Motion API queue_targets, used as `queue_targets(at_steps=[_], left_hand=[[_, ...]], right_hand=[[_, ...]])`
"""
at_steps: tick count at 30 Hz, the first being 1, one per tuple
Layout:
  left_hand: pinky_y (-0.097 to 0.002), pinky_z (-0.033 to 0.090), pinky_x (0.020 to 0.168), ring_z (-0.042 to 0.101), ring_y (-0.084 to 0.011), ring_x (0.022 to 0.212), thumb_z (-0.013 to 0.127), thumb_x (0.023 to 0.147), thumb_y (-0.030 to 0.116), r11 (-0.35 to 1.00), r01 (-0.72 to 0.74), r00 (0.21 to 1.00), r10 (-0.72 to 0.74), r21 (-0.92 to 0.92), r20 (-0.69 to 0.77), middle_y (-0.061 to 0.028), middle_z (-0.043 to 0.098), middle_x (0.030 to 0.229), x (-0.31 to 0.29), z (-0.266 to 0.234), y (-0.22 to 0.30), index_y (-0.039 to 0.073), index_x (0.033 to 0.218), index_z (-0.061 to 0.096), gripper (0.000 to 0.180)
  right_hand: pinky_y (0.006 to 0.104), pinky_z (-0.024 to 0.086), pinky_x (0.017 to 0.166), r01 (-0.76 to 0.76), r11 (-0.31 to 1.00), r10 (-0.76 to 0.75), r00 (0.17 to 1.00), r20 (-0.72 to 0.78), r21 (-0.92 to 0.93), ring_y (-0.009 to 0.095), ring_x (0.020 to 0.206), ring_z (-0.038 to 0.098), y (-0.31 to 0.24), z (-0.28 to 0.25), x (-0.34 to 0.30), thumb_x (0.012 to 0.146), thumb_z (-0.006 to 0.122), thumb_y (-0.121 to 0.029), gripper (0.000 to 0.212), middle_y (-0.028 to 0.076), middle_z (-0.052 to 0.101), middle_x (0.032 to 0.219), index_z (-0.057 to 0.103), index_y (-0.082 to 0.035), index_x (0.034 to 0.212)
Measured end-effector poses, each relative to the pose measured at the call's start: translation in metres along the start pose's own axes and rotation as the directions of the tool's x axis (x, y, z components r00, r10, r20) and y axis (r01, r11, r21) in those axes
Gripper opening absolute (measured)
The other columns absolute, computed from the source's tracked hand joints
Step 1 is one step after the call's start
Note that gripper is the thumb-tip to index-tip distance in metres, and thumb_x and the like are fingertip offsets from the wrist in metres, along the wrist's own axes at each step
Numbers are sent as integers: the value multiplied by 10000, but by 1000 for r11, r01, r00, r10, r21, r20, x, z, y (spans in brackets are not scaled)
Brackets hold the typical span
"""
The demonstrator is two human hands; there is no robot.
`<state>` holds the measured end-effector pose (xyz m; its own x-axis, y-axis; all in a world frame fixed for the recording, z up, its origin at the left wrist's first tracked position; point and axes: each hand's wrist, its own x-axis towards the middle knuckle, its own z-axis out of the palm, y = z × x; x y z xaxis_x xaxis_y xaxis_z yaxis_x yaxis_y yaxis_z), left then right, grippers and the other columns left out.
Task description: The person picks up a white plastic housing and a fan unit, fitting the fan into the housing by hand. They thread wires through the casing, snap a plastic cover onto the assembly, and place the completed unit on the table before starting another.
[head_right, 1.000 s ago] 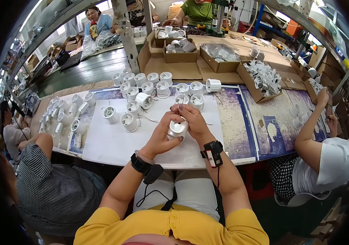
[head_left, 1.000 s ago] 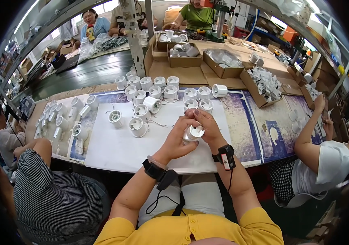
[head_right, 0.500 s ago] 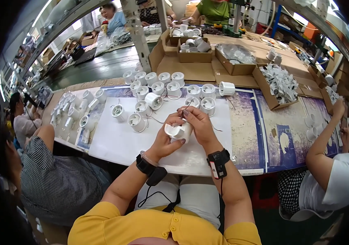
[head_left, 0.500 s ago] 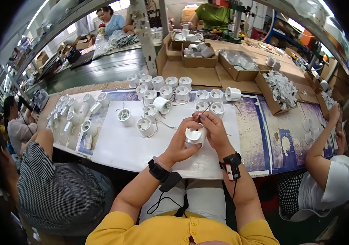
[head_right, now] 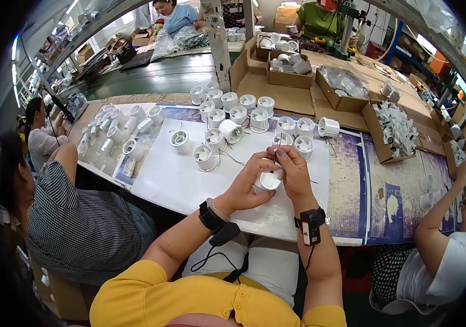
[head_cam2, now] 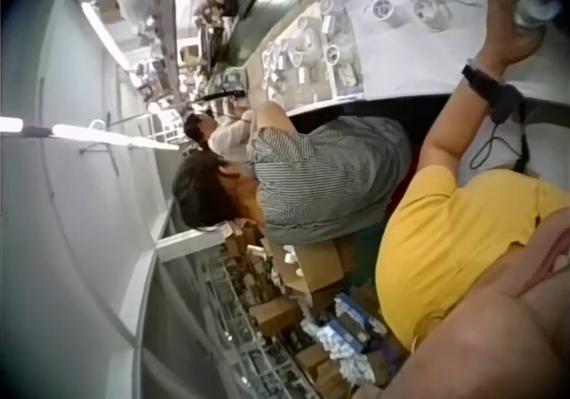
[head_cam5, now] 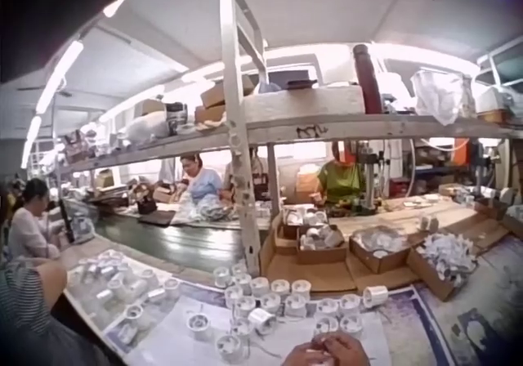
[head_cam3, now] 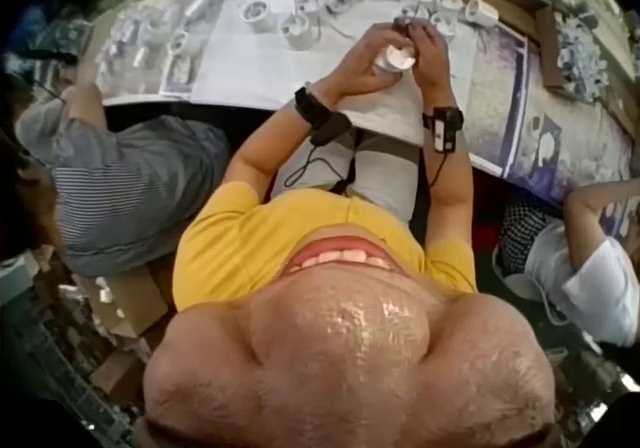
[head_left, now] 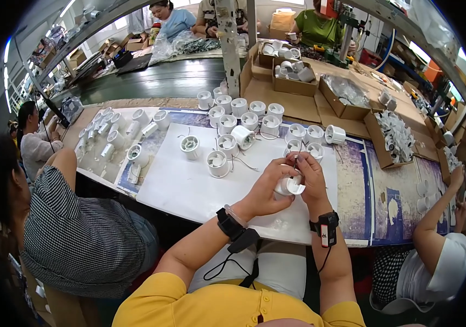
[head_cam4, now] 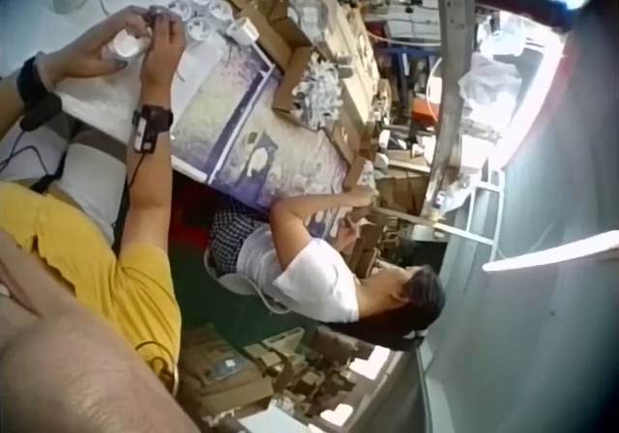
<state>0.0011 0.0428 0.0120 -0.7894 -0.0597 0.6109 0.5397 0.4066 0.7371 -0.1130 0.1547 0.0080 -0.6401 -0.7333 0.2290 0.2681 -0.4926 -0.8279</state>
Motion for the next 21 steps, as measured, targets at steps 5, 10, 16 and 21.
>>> queue_targets(at_steps=[5, 10, 16, 21], left_hand=[[-379, 332, 1027, 419, -317, 1222, 668, 660, 21, 996, 18, 999, -21, 92, 40, -175, 416, 1265, 6, -3, 13, 88, 1157, 495, 530], [-381, 349, 1007, 434, -332, 1199, 674, 652, 27, 992, 12, 996, -22, 125, 81, -185, 418, 1255, 9, -6, 16, 86, 1137, 504, 517], [-391, 359, 998, 437, -342, 1188, 684, 644, 35, 997, -28, 997, 23, 66, 74, -191, 425, 1247, 11, 1, 6, 90, 1125, 517, 512], [-406, 352, 1012, 430, -357, 1201, 701, 633, 44, 997, -53, 998, 51, 64, 28, -188, 432, 1254, 5, 4, 9, 99, 1119, 532, 517]], right_hand=[[261, 481, 831, -15, 1000, 15, 1000, 8, 11, 135, 932, 595, -1, -1, 2, 953, 535, -132, 170, 67, 635, 1012, 624, -4, 1022], [264, 492, 816, -18, 994, 13, 999, 48, 112, 137, 930, 601, 3, -15, 5, 940, 554, -116, 162, 63, 639, 1002, 628, -2, 1029], [260, 493, 818, -83, 957, 82, 997, 15, 279, 131, 908, 604, 0, -8, 3, 917, 588, -108, 191, 56, 642, 1008, 630, 0, 1068], [250, 478, 834, -86, 972, 84, 996, 19, 217, 123, 914, 593, -5, 2, -6, 913, 595, -109, 184, 50, 639, 1014, 637, 4, 1051]])
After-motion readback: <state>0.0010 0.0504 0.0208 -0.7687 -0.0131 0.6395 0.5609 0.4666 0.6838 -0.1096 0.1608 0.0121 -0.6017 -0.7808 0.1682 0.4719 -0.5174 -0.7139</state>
